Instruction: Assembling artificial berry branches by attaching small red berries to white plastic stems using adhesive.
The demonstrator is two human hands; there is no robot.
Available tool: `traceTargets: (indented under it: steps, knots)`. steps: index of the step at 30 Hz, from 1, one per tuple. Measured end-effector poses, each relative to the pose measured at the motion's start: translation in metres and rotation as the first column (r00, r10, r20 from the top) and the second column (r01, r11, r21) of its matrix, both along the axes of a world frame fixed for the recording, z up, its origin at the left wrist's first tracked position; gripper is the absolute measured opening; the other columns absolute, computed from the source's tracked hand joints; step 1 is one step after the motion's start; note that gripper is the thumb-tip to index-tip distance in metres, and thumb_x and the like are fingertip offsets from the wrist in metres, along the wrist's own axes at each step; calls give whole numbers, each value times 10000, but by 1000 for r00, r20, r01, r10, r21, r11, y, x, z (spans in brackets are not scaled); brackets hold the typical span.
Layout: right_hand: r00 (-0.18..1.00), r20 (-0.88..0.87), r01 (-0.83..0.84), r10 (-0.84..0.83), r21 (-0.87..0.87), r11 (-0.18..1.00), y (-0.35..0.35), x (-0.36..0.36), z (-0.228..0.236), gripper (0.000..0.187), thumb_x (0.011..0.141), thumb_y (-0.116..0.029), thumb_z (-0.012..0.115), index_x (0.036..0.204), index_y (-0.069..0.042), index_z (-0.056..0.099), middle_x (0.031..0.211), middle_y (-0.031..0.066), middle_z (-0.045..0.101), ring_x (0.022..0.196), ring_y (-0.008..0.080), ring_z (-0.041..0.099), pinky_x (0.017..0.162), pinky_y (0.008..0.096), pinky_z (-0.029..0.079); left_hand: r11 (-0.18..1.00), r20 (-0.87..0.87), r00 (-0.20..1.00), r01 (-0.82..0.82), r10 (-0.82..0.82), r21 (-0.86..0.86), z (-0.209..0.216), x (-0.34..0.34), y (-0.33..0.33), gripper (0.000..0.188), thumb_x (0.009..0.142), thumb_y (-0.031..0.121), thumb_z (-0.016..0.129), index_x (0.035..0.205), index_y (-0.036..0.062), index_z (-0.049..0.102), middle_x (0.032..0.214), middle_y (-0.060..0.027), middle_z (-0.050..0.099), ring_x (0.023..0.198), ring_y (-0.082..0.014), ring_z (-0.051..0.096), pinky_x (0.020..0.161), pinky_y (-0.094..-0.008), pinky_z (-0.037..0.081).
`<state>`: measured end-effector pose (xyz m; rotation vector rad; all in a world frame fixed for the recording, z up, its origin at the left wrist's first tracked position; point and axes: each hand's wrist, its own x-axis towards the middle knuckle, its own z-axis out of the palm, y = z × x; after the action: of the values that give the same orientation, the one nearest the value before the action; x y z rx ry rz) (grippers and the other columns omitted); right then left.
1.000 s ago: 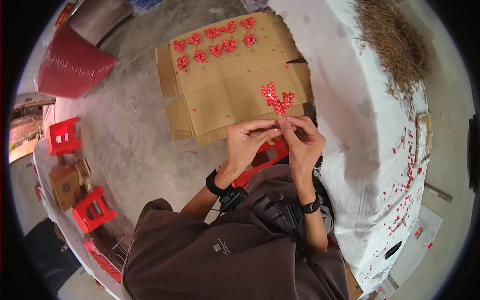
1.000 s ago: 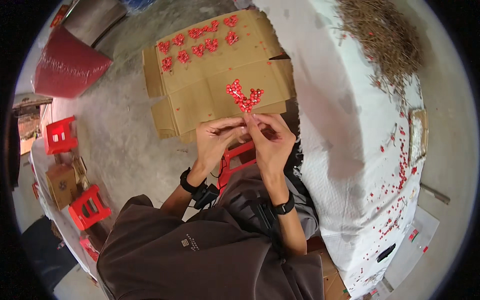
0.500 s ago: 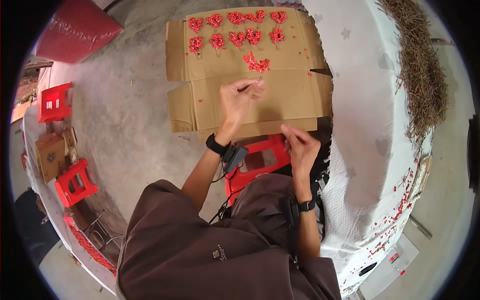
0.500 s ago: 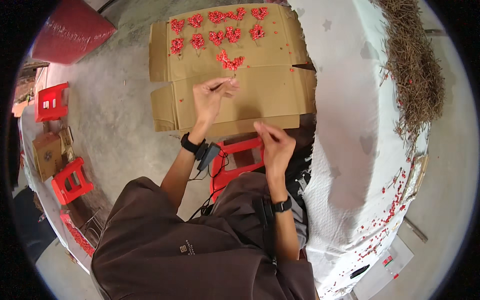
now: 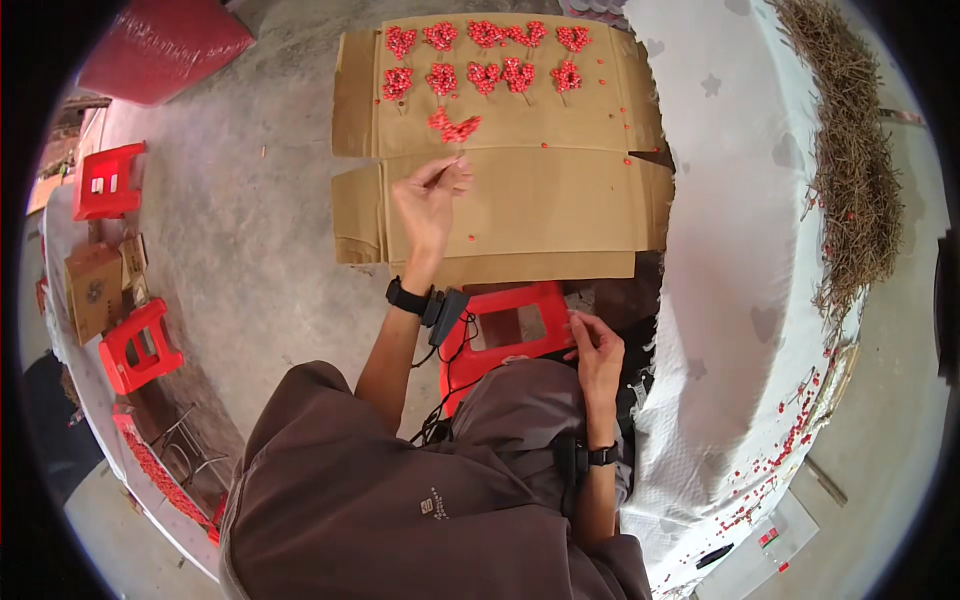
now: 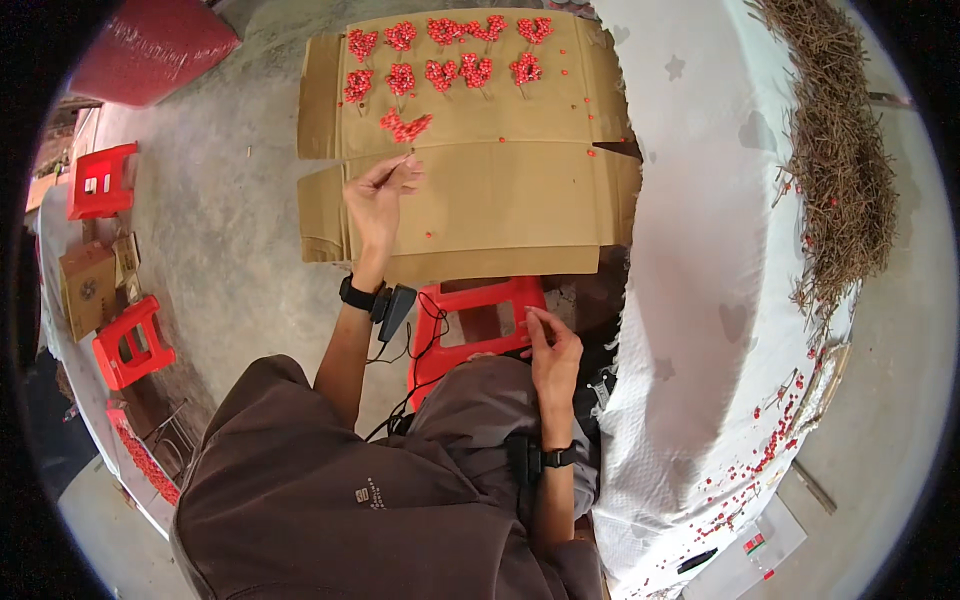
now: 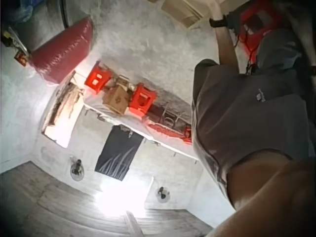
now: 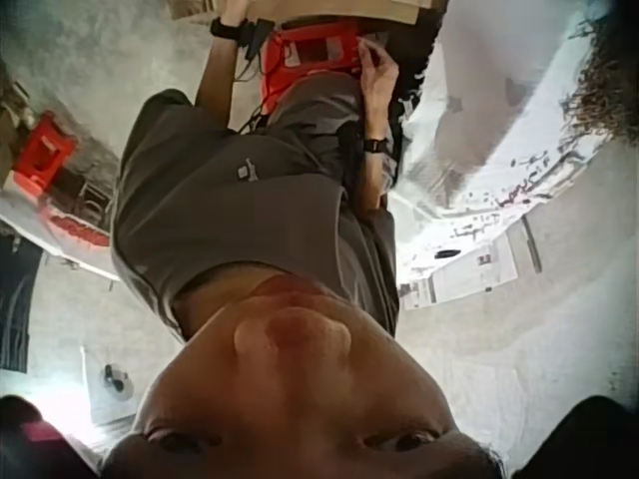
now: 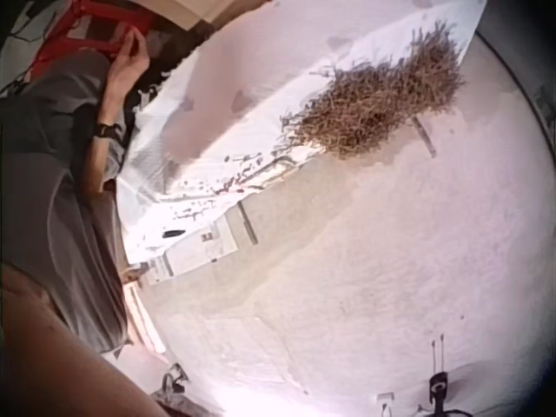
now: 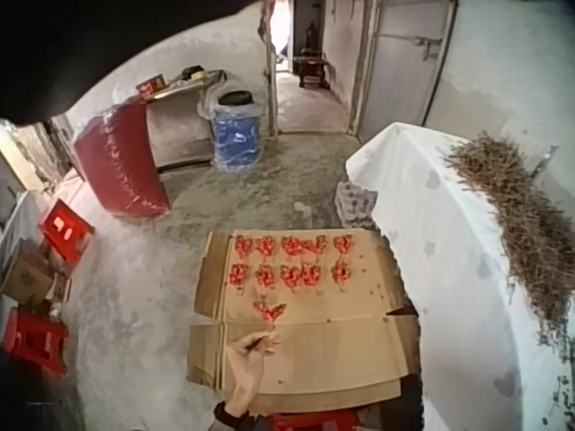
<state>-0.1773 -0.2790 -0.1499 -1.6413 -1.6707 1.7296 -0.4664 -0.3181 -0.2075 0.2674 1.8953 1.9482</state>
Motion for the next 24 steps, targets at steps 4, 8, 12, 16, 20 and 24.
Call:
traceTargets:
  steps: [4, 8, 12, 16, 20, 24]
  knots:
    - [991, 70, -116, 112, 61, 991, -5, -8, 3, 239, 941, -168, 612, 1057, 27, 687, 843, 71, 702, 631, 89, 599, 524, 238, 497, 997, 27, 997, 70, -71, 29, 13, 15, 41, 132, 887, 51, 665, 964, -44, 716, 834, -104, 716, 715, -168, 698, 595, -262, 564]
    - [988, 82, -139, 132, 94, 986, -6, -4, 3, 247, 940, -179, 614, 1050, 28, 690, 835, 78, 704, 621, 94, 602, 520, 241, 492, 985, 75, 987, 137, -145, 105, 11, 30, 84, 138, 879, 68, 680, 954, -40, 722, 815, -91, 717, 706, -157, 696, 584, -259, 558]
    - [983, 94, -175, 161, 169, 970, -7, -1, -1, 243, 939, -183, 617, 1040, 25, 694, 814, 82, 699, 602, 99, 597, 513, 249, 481, 975, 96, 975, 189, -200, 115, 16, 46, 148, 156, 868, 89, 697, 945, -45, 720, 792, -92, 714, 682, -158, 695, 568, -262, 554]
    - [982, 57, -190, 182, 202, 961, -8, -5, -2, 243, 941, -189, 617, 1036, 21, 695, 795, 85, 691, 583, 102, 585, 509, 254, 473, 967, 124, 968, 199, -220, 161, 12, 39, 200, 157, 864, 98, 702, 914, -50, 717, 773, -94, 710, 650, -150, 689, 561, -265, 554]
    - [989, 34, -149, 146, 175, 973, -5, -4, 3, 244, 943, -193, 616, 1035, 19, 695, 787, 86, 687, 570, 100, 575, 508, 253, 466, 957, 105, 969, 197, -222, 212, -2, 31, 217, 144, 868, 85, 693, 895, -55, 713, 754, -94, 706, 635, -151, 687, 558, -262, 554]
    - [988, 29, -156, 153, 180, 971, -4, -3, -1, 243, 944, -193, 614, 1037, 17, 694, 787, 85, 688, 565, 95, 571, 509, 249, 459, 964, 94, 974, 188, -208, 186, -10, 19, 228, 134, 867, 69, 690, 879, -63, 707, 742, -102, 704, 625, -159, 686, 555, -262, 559]
